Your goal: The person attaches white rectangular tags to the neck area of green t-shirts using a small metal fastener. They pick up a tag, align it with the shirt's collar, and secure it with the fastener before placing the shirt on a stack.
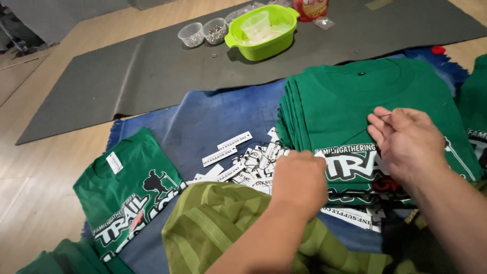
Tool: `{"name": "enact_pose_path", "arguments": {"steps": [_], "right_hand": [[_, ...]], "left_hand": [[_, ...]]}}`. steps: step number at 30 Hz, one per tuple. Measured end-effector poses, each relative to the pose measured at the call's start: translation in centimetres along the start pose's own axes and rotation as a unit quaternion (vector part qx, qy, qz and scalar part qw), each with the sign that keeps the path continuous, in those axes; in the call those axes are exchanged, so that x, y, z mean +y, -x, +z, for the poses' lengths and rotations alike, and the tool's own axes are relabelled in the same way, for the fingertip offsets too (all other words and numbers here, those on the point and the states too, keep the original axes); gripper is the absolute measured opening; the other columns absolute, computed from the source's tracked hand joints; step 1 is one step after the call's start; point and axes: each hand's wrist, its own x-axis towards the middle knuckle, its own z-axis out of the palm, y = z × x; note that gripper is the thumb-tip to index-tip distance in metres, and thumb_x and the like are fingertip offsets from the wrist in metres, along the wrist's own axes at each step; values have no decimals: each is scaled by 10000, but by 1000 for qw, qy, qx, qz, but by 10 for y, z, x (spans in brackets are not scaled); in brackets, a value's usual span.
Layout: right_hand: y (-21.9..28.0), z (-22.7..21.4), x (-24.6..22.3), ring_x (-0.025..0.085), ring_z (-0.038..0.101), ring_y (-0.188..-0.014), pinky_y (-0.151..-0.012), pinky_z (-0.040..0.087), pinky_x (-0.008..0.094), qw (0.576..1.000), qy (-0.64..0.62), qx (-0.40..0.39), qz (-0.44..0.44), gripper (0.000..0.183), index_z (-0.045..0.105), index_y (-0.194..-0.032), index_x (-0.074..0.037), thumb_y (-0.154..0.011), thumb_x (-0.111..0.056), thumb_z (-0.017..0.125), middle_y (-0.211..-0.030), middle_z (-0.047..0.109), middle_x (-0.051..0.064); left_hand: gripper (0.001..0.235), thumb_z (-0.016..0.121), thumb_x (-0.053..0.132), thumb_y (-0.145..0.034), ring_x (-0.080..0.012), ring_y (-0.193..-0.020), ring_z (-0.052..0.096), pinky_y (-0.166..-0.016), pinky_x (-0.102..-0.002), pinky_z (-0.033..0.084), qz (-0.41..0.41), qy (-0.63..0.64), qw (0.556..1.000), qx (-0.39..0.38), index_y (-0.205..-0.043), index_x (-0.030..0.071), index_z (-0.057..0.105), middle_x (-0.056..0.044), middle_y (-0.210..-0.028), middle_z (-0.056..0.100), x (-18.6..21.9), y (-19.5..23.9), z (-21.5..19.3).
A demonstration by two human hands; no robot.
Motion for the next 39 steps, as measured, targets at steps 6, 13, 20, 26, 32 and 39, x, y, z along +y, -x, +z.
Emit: {"name": "enact_pose_path", "arguments": {"steps": [6, 13, 20, 26, 32, 39], "right_hand": [[5, -5, -4, 515, 286, -1532, -1194, 214, 551, 822, 451, -67, -340, 99, 620, -999, -14, -1006, -108, 590, -1613, 384, 375], [-34, -53, -16, 513, 508, -1261, -1095, 308, 550, 701, 600, 21, -386, 199, 717, -881, -13, -972, -181, 663, -1421, 559, 315], [-3, -42, -25, 250, 612, -697, -655, 495, 394, 813, 561, -7, -156, 178, 727, -999, -62, -989, -209, 628, -820, 695, 98], [6, -33, -20, 174, 685, -857, -811, 545, 312, 692, 665, -227, -168, 116, 833, -806, -160, -772, -265, 795, -1288, 637, -28], [26, -15, -32, 137, 652, -637, -668, 536, 265, 642, 728, -235, -52, 73, 821, -760, -197, -774, -239, 763, -737, 717, -40], [-16, -67, -27, 384, 595, -1158, -938, 484, 490, 707, 639, 70, -296, 211, 795, -900, -68, -982, -247, 720, -1259, 672, 214]], "left_hand": [[209, 652, 110, -789, -324, -1008, 549, -907, -428, 407, 66, 24, 998, 2, -957, 132, 775, -114, -1084, 638, 24, -10, 13], [291, 677, 74, -788, -424, -1497, 366, -1180, -531, 307, 98, 25, 994, -46, -1073, 73, 735, -193, -1521, 509, 40, -23, 22], [230, 672, 134, -848, -294, -987, 583, -829, -430, 445, 45, -38, 993, -99, -1070, 108, 723, -97, -1112, 658, 39, -28, 25], [711, 696, 175, -812, -359, -1247, 493, -936, -490, 429, -34, -40, 989, -139, -1479, 64, 476, -169, -1599, 390, 24, -33, 32], [375, 697, 148, -840, -425, -1368, 498, -962, -474, 497, 54, -41, 993, -94, -1202, 56, 658, -248, -1487, 520, 26, -18, 45], [627, 633, 113, -852, -417, -1493, 349, -1018, -478, 427, 94, -63, 989, -92, -1470, 110, 525, -216, -1635, 365, 31, -26, 52]]}}
